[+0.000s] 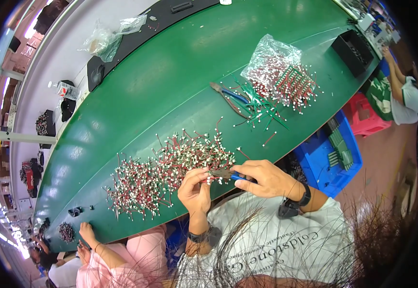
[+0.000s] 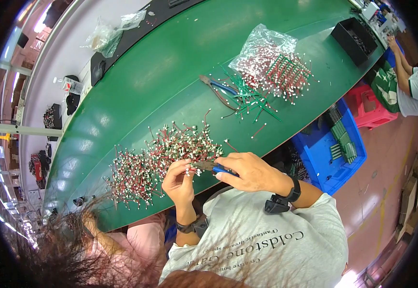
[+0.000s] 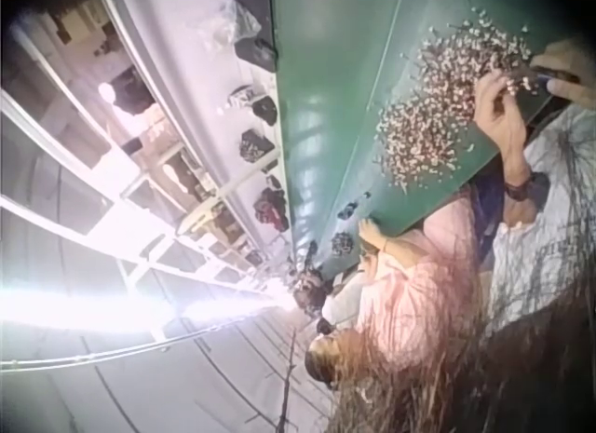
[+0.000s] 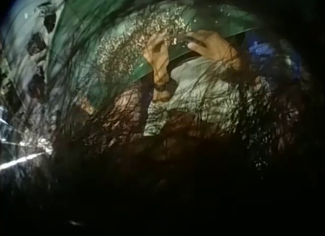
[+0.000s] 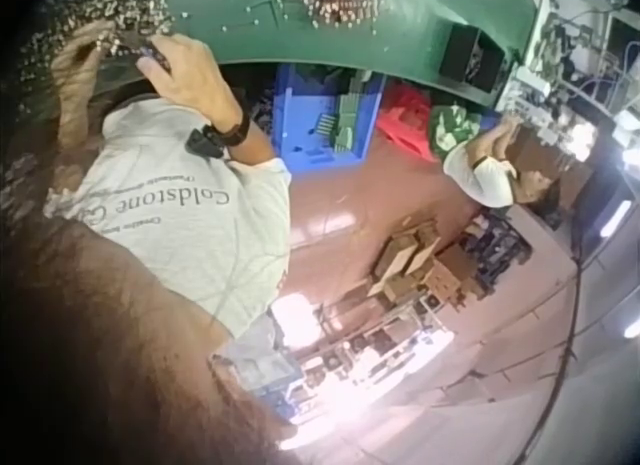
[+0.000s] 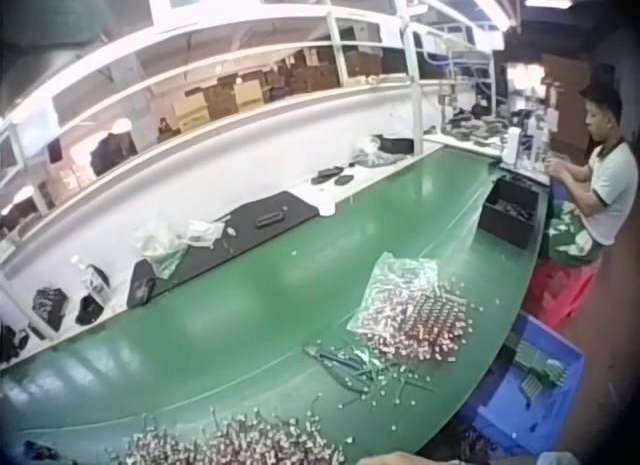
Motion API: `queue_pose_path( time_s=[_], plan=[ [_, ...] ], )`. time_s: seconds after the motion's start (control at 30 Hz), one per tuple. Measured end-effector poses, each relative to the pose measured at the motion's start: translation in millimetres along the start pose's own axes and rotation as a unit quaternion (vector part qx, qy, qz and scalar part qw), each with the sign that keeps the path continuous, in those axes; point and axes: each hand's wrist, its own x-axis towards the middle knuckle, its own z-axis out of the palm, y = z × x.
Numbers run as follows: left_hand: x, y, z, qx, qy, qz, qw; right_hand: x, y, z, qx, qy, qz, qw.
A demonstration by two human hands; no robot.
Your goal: The person picks up a circuit board from a pile, trims the ends of the attached wires using shears, and places the board back onto the table, repeating this process for several boards.
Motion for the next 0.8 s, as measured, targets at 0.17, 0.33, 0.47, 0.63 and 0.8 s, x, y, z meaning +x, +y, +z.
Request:
queue_pose_path(
  time_s=[0.17,0.33,0.47,0.63,0.8],
  plan=[
    [-1,0,1,-0.007,0.001,0.010,1.000,-2,0,2,0.002,0.019,-0.018,1.000],
    [-1,-3,-1,0.010,-0.014,0.028,0.999,-2,-1,3,0.001,0.047,-0.040,0.998],
    [2,-3,-3,0.017,-0.023,0.079,0.996,0,1,-1,0.071,0.000,-0.016,0.997],
    [-2,-8,5,-0.132,0.013,-0.001,0.991,1,16,2,0.151,-0.065,0.018,0.986],
    [2,-9,3,-0.235,0.089,-0.091,0.964,3,19,2,0.090,0.038,0.057,0.994]
  ],
)
